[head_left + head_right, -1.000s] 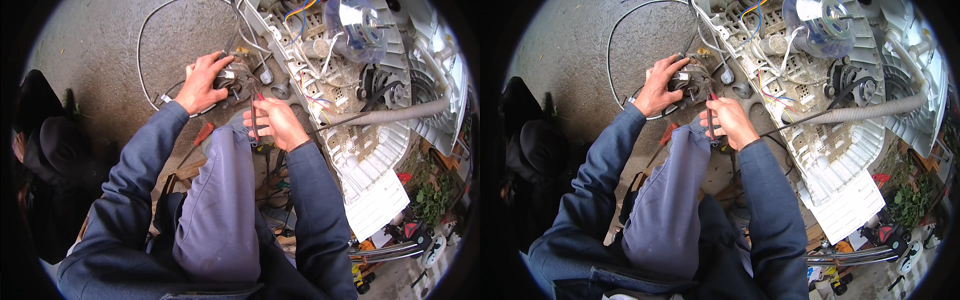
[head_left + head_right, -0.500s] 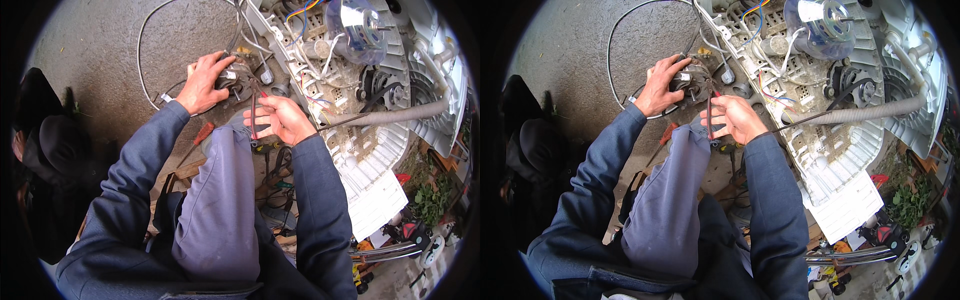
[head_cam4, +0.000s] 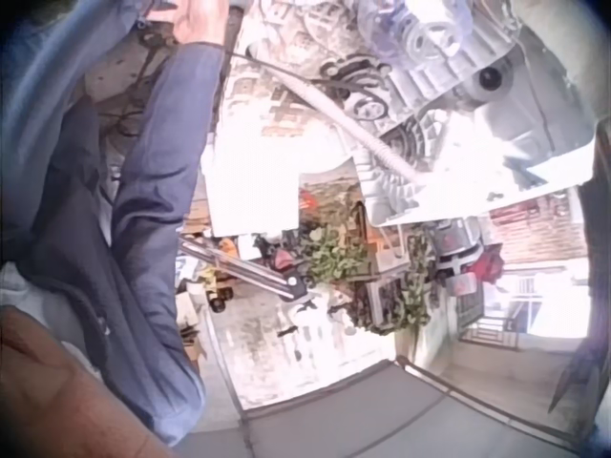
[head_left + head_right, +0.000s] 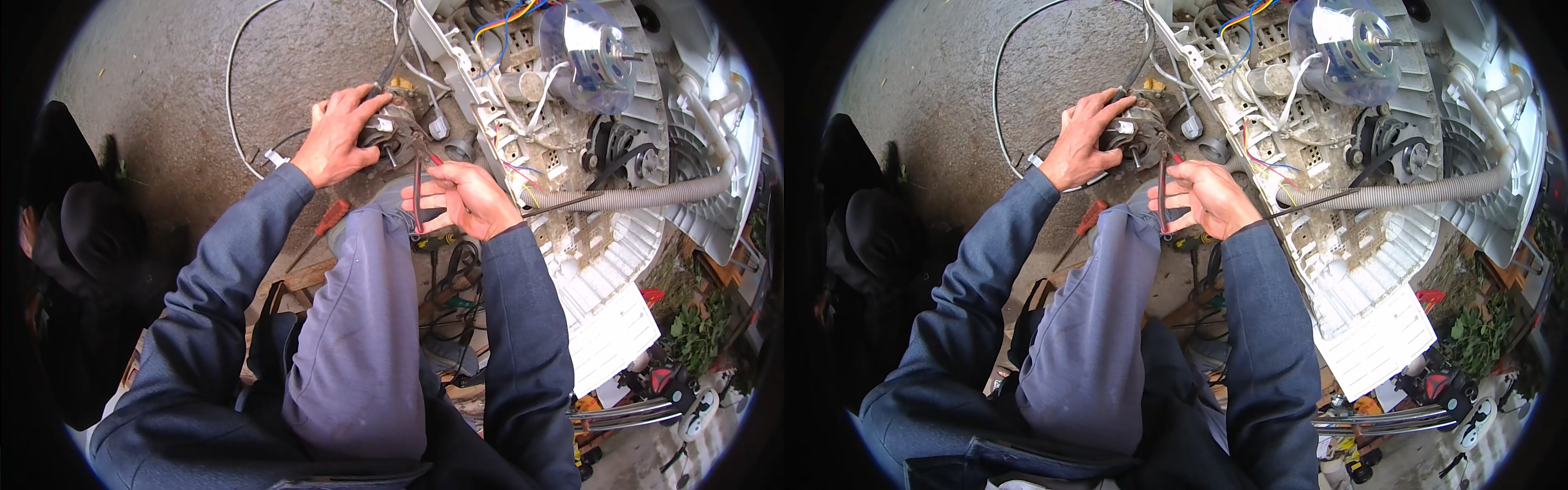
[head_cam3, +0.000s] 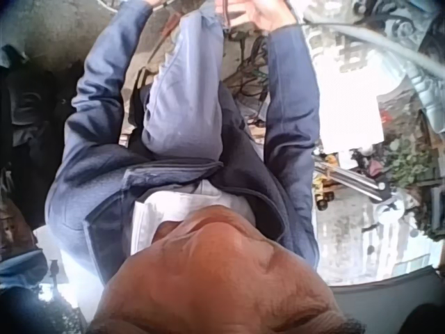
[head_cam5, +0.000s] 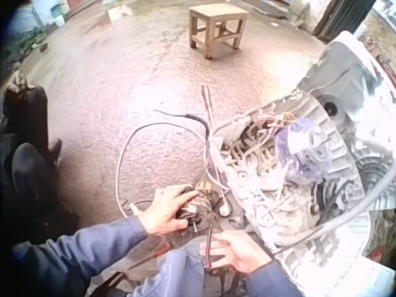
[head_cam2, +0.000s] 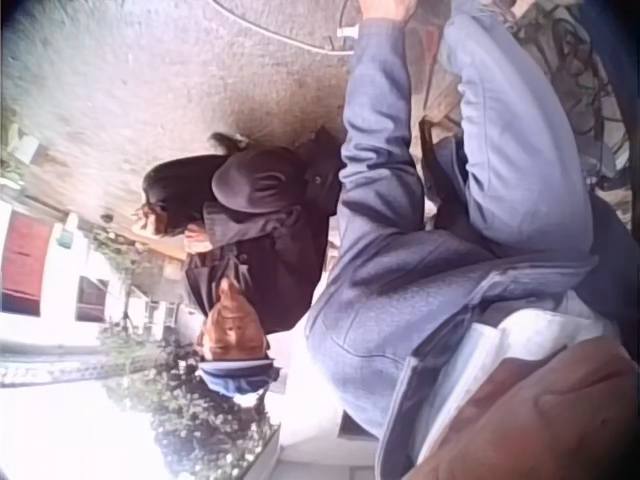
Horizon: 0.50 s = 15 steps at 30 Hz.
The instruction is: The person uses pliers to adjust a small metal component on a disassembled appliance part, then picks up an angle grinder and briefly applies it to the same component before setting the tool down.
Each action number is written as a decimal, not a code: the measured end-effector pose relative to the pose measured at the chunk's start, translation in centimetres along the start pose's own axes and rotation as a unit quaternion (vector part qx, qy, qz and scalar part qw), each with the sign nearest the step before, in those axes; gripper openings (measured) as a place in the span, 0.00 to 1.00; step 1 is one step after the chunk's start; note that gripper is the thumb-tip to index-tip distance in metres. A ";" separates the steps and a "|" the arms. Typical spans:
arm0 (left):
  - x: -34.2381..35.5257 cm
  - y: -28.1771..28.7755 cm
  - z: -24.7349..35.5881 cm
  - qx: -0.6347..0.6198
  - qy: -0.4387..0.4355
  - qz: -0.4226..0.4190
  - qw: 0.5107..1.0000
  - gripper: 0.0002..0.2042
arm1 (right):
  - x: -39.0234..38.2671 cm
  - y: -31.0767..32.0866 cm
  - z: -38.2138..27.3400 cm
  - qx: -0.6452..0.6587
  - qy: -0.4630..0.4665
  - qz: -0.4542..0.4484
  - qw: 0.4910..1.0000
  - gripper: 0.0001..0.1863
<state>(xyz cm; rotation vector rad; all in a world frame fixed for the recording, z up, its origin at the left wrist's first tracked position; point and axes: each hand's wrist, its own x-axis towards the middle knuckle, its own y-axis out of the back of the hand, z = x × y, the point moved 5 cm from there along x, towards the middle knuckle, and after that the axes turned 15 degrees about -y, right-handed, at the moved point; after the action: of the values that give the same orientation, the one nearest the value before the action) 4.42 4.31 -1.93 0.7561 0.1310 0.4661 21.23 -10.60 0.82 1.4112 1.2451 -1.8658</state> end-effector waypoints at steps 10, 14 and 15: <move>0.1 0.1 0.6 0.011 -0.017 -0.016 1.000 0.41 | -0.4 0.1 -0.8 -0.029 -0.004 0.001 1.000 0.17; 0.0 -0.4 0.7 0.018 -0.020 -0.012 1.000 0.41 | -0.6 0.2 -0.9 -0.009 -0.007 0.005 1.000 0.17; 0.1 -0.5 0.9 0.019 -0.019 -0.012 1.000 0.41 | -0.6 0.2 -0.9 -0.002 -0.002 -0.002 1.000 0.16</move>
<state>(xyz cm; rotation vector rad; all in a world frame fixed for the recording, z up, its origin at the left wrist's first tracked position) 4.95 3.47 -1.59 0.7996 0.1133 0.4272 22.00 -10.03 1.25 1.4040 1.2500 -1.8655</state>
